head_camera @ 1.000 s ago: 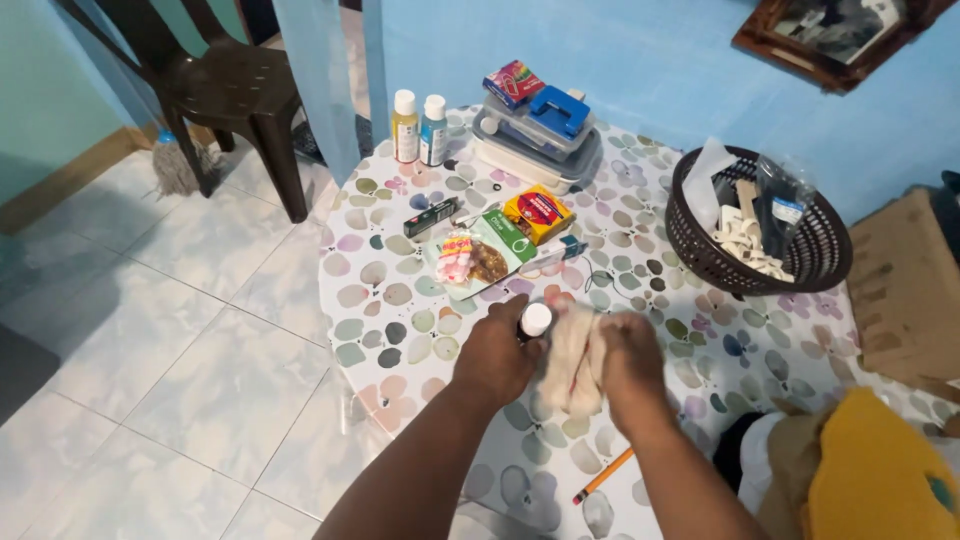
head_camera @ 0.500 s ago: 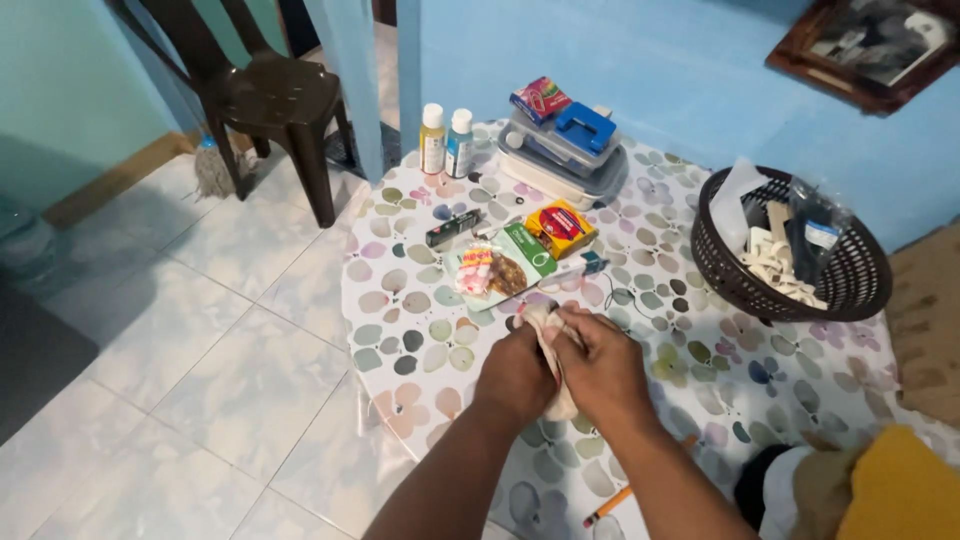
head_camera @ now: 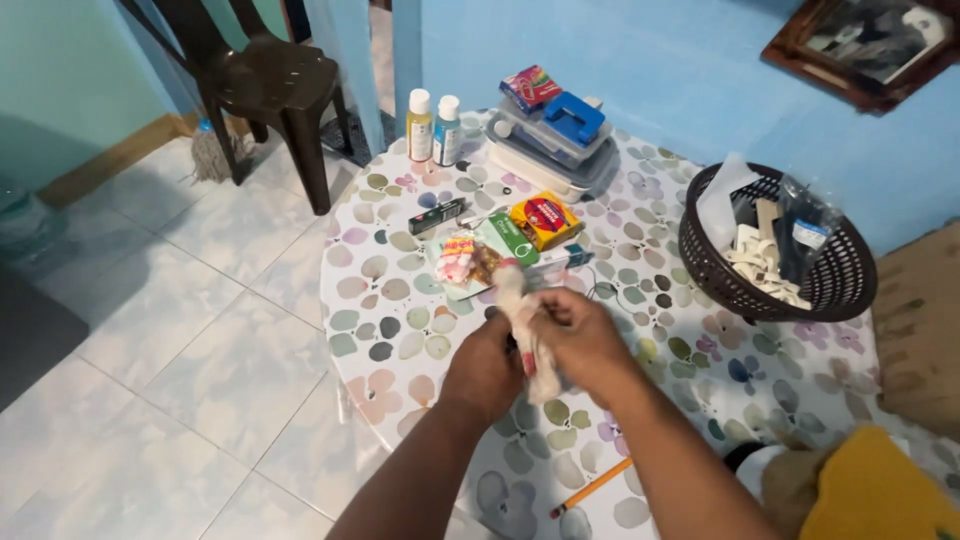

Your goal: Cleaning and organizing various stationery items and desk supplies.

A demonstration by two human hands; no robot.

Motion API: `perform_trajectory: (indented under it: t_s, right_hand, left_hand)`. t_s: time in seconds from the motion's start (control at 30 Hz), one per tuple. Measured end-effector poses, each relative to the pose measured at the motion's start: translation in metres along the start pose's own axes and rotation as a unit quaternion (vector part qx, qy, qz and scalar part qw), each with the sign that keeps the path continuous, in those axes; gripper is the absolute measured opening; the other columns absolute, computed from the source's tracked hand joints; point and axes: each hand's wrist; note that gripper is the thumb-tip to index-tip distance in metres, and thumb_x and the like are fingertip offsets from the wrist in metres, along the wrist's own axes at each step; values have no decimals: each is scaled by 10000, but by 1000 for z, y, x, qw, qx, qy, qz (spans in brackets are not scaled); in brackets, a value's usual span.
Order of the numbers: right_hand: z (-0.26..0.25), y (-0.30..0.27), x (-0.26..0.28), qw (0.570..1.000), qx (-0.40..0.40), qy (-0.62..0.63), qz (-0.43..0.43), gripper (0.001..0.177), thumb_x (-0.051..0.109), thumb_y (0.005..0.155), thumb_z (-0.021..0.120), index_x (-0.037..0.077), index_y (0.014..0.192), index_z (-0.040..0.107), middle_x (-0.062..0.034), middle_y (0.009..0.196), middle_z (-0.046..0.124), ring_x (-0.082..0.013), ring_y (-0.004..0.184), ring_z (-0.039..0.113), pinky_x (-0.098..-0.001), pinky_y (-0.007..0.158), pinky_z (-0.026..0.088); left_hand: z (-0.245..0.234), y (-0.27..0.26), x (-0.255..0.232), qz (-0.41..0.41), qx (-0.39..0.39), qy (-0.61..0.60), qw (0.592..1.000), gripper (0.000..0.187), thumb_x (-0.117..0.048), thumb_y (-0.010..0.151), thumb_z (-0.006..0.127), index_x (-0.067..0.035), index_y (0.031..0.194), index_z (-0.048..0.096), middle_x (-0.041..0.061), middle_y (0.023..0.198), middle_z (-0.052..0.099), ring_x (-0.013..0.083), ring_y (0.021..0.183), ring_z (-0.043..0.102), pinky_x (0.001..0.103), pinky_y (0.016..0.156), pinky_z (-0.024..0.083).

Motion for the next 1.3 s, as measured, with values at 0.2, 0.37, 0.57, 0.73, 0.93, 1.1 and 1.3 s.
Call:
perform_trajectory:
  t_s: [0.2,0.37,0.57,0.73,0.93,1.1,1.3]
  right_hand:
    - [15,0,0,986,-81,-138,-45,185,110,872,745,-1,1020,739,-62,837,780,-102,713,697,-278,655,566]
    - [31,-11,29,951,-191,-242,-30,199,178,884,735,43,1030,731,-63,831,764,-125,709,720,-305,672,561]
    - [9,2,1,985,-75,-155,-19,184,138,861,755,26,993,696,-61,835,766,-122,724,695,-293,669,560]
    - [20,-2,6,990,-103,-98,19,154,90,867,748,16,987,686,-66,825,749,-122,699,676,-297,625,549]
    - [22,-2,30,968,-154,-190,52,170,158,900,731,35,1007,685,-51,813,759,-102,674,688,-276,616,548]
    - [11,-4,28,987,-68,-96,108,252,150,839,793,48,1033,669,-41,850,715,-120,685,638,-348,563,490]
    - [25,4,9,937,-170,-304,-26,242,189,879,759,28,1044,686,-96,864,749,-140,731,684,-308,686,535]
  left_hand:
    - [7,2,12,60,-45,4,997,224,-122,870,650,-51,1080,620,231,1036,710,424,1004,666,496,859,537]
    - [-5,-2,-7,35,-25,-52,998,317,-117,855,636,-114,1172,629,208,1033,719,415,1007,665,489,859,531]
    - [2,3,8,22,-7,28,999,196,-126,881,650,-52,1052,588,221,1039,701,428,1025,653,504,870,524]
    - [3,-1,8,46,-27,32,998,261,-121,873,664,-50,1105,567,227,1062,695,429,1035,648,504,884,517]
    - [-6,-3,-5,33,-21,-29,999,397,-104,856,646,-135,1247,588,195,1128,698,404,1081,643,475,900,515]
    - [12,9,21,11,5,74,997,205,-157,925,654,-53,1086,580,210,1080,698,399,1063,662,482,919,515]
    - [-5,-1,6,35,-10,-13,999,387,-115,870,650,-122,1255,606,194,1103,724,376,1069,668,443,896,528]
Point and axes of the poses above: each hand's wrist, its own y-axis towards the middle knuckle, its own z-axis out of the palm, x = y × z
